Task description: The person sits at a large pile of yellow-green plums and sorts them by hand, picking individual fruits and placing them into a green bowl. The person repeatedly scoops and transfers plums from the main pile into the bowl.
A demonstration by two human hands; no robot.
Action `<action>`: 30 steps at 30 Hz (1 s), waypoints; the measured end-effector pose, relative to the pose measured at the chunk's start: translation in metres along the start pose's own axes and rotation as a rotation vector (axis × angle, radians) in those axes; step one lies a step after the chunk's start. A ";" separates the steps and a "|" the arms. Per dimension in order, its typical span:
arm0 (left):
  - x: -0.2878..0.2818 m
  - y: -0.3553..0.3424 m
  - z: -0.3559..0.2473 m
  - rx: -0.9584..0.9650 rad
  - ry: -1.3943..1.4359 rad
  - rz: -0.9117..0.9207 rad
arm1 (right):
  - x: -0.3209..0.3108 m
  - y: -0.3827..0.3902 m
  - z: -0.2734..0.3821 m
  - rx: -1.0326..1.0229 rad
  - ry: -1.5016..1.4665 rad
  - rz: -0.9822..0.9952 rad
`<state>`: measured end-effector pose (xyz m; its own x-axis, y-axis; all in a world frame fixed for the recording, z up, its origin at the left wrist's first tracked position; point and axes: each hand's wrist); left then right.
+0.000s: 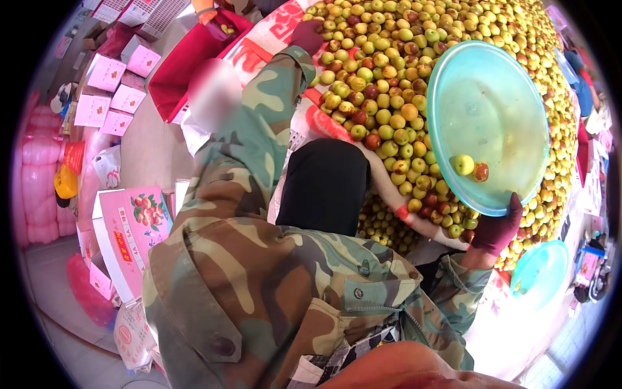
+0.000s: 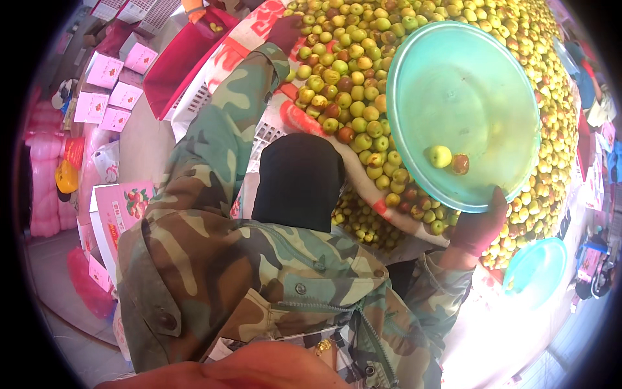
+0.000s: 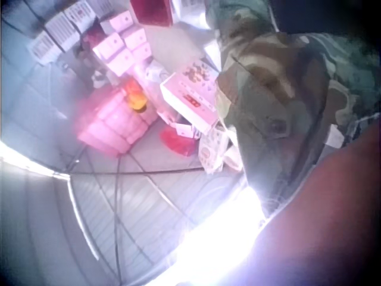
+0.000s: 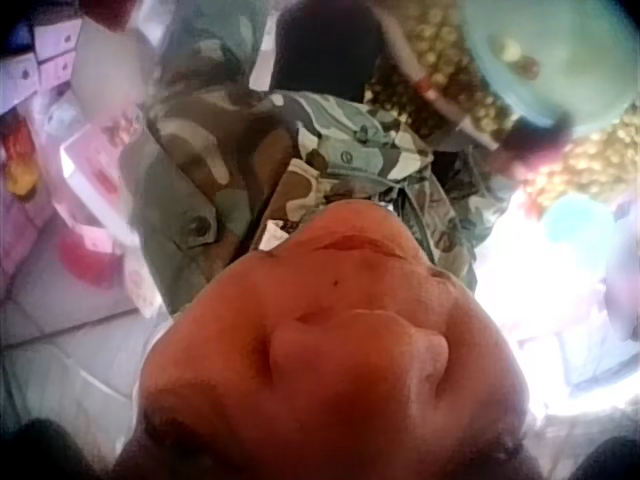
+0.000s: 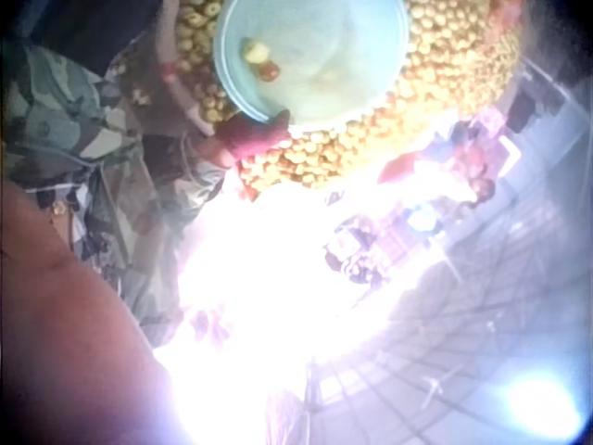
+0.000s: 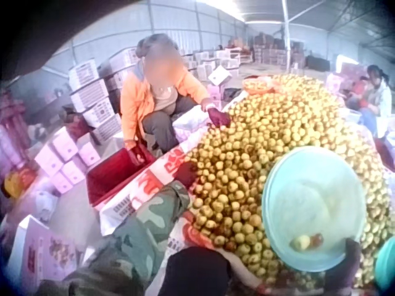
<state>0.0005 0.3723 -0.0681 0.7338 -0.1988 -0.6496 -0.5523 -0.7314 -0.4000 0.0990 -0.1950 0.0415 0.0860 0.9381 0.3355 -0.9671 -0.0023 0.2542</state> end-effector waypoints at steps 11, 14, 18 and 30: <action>0.012 -0.006 -0.004 0.209 -0.020 0.275 | -0.010 -0.003 -0.004 -0.005 0.117 0.017; -0.027 -0.006 -0.058 -0.361 0.475 0.295 | -0.010 -0.002 -0.004 0.043 -0.026 0.015; -0.064 0.021 -0.129 -0.094 0.722 0.415 | -0.024 -0.013 -0.025 -0.233 0.390 0.182; -0.083 0.058 -0.286 -0.017 0.722 0.800 | -0.004 -0.005 -0.023 0.105 -0.092 0.191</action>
<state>0.0210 0.1600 0.1475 0.2254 -0.9572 -0.1817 -0.9739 -0.2263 -0.0159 0.0984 -0.1911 0.0182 -0.0705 0.8816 0.4666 -0.9381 -0.2175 0.2694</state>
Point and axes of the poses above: each hand's wrist, its own y-axis away from the middle knuckle, its own x-axis out of the palm, z = x × y, and after that the axes turned 5 degrees about -z, right-handed
